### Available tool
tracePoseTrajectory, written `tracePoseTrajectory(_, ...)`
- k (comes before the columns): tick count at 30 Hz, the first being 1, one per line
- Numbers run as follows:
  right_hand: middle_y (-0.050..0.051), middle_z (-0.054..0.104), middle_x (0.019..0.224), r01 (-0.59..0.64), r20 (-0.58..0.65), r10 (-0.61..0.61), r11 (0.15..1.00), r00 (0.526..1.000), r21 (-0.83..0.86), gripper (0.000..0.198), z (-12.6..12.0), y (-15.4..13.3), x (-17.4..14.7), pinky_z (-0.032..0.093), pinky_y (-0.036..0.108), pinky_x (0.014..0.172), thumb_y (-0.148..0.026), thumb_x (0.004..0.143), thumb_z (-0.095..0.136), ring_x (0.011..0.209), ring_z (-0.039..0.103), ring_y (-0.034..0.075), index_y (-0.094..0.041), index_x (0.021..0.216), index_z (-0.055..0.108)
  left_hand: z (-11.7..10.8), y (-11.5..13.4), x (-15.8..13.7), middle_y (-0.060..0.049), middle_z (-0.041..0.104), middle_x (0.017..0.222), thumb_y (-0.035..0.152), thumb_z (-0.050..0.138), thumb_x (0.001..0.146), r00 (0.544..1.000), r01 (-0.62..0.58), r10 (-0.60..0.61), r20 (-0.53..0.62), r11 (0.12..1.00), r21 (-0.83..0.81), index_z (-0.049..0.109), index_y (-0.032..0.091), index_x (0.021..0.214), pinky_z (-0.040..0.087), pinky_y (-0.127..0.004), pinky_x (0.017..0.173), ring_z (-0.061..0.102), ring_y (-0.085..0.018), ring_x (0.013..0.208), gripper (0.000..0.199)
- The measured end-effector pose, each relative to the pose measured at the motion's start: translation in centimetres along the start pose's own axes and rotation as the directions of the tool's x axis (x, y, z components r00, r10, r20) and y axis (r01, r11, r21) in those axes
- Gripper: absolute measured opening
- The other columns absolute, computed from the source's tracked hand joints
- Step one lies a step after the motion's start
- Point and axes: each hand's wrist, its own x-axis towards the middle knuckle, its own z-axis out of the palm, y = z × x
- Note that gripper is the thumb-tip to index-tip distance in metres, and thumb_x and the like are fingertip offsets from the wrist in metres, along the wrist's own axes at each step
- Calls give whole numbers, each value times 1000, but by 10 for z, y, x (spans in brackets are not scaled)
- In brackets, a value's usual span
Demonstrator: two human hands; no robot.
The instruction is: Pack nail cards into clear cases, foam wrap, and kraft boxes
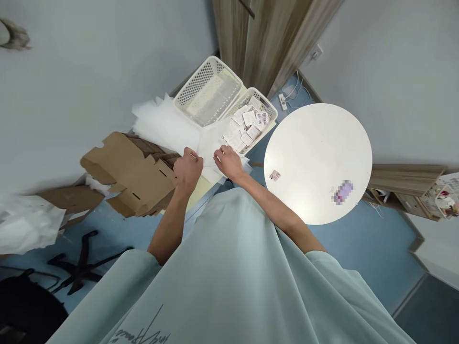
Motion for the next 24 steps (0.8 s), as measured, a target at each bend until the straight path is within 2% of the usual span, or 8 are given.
tracePoseTrajectory(4,15,74,133,-57,207,67,997,976,-55,27,21,-30,33,59,41,92,-27,121,47,117,72,32,-22,128,73,-15,-24,24,-20,76,95,27,65,93,997,26,-34,72,993,114,69,20,119,57,-60,105,76,-51,112,27)
tracePoseTrajectory(6,15,74,135,-94,266,110,993,958,-72,27,28,-37,44,58,41,88,-27,122,46,112,74,31,-22,130,71,-18,-32,35,-24,78,102,26,63,94,991,23,-45,123,984,178,70,17,124,57,-63,106,76,-53,115,31)
tracePoseTrajectory(11,16,74,138,-178,342,205,978,917,-110,27,38,-40,63,60,43,93,-26,121,44,111,76,32,-22,131,69,-27,-32,52,-35,78,124,34,68,95,953,-22,-79,294,946,325,66,10,135,58,-63,106,74,-55,124,47)
tracePoseTrajectory(14,17,74,142,-176,403,203,979,893,-103,31,43,-39,67,62,44,100,-24,120,43,119,77,32,-20,139,68,-37,-17,64,-35,78,131,42,63,101,961,-10,-79,266,948,317,59,7,147,58,-62,110,74,-54,129,59)
tracePoseTrajectory(16,17,72,150,-149,450,167,986,877,-76,35,46,-38,68,63,44,107,-24,119,46,127,75,32,-18,148,65,-46,-6,78,-32,77,137,43,55,105,978,-26,-32,207,962,272,54,8,155,58,-62,112,73,-51,132,61)
tracePoseTrajectory(19,16,64,166,-107,482,107,994,869,-28,43,46,-36,65,61,45,116,-24,117,51,137,74,32,-17,159,61,-55,10,112,-27,69,155,42,49,108,981,-151,129,147,977,151,50,14,162,53,-61,121,65,-47,145,61)
tracePoseTrajectory(22,15,57,174,-115,436,101,993,894,5,48,39,-33,58,61,45,117,-23,117,51,137,74,31,-17,164,58,-54,19,157,-25,60,167,42,51,108,943,-308,293,157,948,78,50,17,168,43,-62,132,52,-48,159,65)
tracePoseTrajectory(24,16,58,173,-140,394,120,990,911,24,47,31,-30,53,62,44,114,-23,118,50,135,75,30,-17,163,59,-47,23,189,-22,65,162,34,45,108,904,-400,376,201,912,92,55,17,166,42,-59,133,52,-44,158,61)
